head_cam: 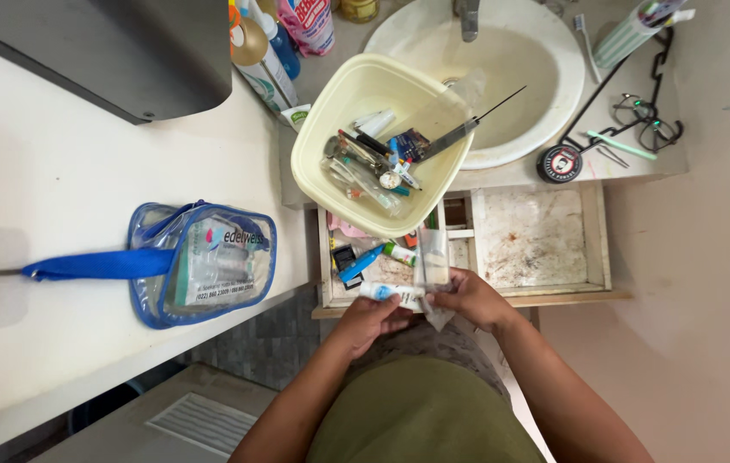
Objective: The person cleans a bathroom drawer by wiping out the interior with a paper towel, then sorts various toiletry items and tools including a tape measure, a hot water bottle, and small tubes, placing them into a plastic bin and back into the drawer compartments.
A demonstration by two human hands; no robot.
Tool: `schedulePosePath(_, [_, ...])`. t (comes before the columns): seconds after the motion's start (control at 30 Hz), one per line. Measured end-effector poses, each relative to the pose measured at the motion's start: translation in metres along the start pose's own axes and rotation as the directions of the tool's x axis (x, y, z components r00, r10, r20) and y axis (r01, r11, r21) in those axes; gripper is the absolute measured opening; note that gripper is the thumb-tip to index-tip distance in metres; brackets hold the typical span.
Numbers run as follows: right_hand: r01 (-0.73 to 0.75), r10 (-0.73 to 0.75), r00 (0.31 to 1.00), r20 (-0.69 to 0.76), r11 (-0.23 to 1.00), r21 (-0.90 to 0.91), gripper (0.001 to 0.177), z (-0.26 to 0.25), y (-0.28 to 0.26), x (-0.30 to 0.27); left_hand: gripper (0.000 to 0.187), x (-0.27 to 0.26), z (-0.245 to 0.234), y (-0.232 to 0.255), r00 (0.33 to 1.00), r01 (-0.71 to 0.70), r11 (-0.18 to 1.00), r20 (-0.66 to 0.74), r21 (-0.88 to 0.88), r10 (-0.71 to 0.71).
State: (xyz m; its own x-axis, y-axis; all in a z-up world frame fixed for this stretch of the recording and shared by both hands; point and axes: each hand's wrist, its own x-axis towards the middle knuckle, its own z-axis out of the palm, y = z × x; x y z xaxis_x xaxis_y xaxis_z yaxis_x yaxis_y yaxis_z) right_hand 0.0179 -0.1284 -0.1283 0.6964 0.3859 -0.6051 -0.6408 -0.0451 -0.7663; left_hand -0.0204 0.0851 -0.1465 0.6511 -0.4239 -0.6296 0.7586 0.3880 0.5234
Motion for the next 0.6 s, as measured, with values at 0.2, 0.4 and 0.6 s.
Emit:
schedulePosePath(0.2, [0.068,-0.016,0.988,-0.151,0.935,0.349,0.03,-0.015,-0.013,-0.04,0.025,-0.005,0.023,0.029,0.975,-0.197,0.949,-0.05,0.245,0.215])
schedulePosePath(0.4, [0.104,-0.041,0.971,-0.235,0.959,0.263,0.031,-0.015,-0.033,-0.064,0.024,-0.011,0.026,0.033,0.961,-0.249,0.91,-0.035,0.331,0.275])
schedulePosePath(0.6, [0.208,-0.179,0.941,-0.289,0.976,0.071,0.027,0.004,-0.054,-0.051,0.025,-0.023,0.02,0.025,0.952,-0.235,0.894,-0.093,0.382,0.291])
